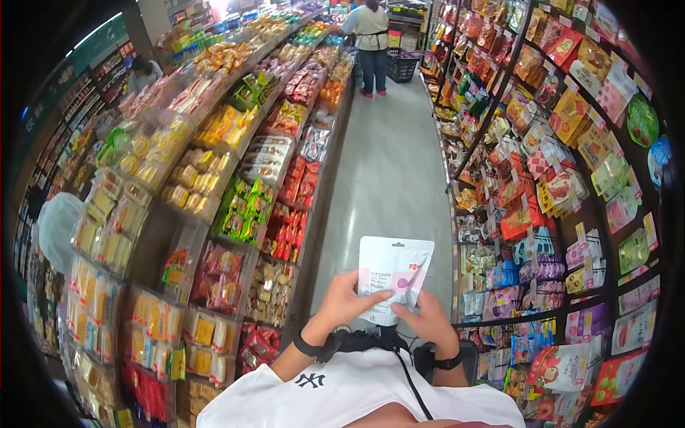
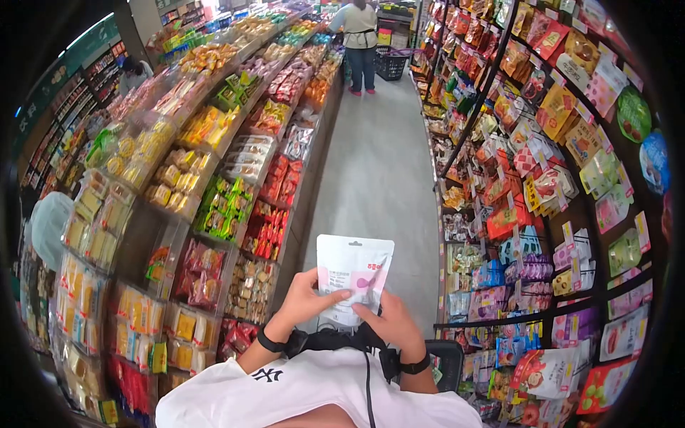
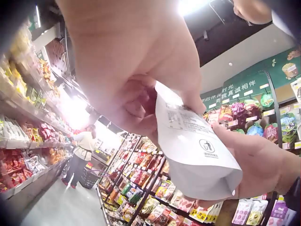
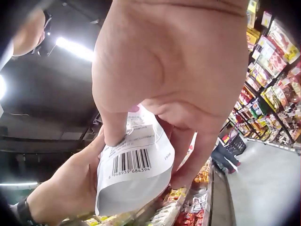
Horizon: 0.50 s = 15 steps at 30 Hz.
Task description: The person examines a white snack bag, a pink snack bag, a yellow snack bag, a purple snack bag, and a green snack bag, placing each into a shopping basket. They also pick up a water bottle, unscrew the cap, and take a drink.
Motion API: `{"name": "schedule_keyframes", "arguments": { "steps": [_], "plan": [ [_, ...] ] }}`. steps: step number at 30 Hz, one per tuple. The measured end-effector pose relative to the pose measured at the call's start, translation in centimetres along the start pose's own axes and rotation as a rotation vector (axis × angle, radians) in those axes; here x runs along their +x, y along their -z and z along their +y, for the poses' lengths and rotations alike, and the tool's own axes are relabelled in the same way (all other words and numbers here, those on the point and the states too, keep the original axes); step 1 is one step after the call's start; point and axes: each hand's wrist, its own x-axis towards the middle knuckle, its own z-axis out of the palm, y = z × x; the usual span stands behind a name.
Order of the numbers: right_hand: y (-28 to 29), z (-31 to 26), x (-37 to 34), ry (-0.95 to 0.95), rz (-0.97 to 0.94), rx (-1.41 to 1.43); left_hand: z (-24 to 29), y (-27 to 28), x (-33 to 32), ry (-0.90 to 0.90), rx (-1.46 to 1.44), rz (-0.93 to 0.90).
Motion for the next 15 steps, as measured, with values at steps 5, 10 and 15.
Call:
{"name": "schedule_keyframes", "arguments": {
  "steps": [5,10,15],
  "plan": [
    [3.8,1.8,1.8,-0.032,0.160,0.062,-0.8,-3.2,5.5,0.003,-0.055,-0.121],
    [10.3,4.1,4.4,-0.026,0.446,-0.022,1.5,-8.2,13.8,-0.163,0.067,-0.268],
    [17.1,5.9,4.4,-0.021,0.764,0.146,1.7,-15.1,21.4,-0.122,0.045,-0.573]
  ]
}}
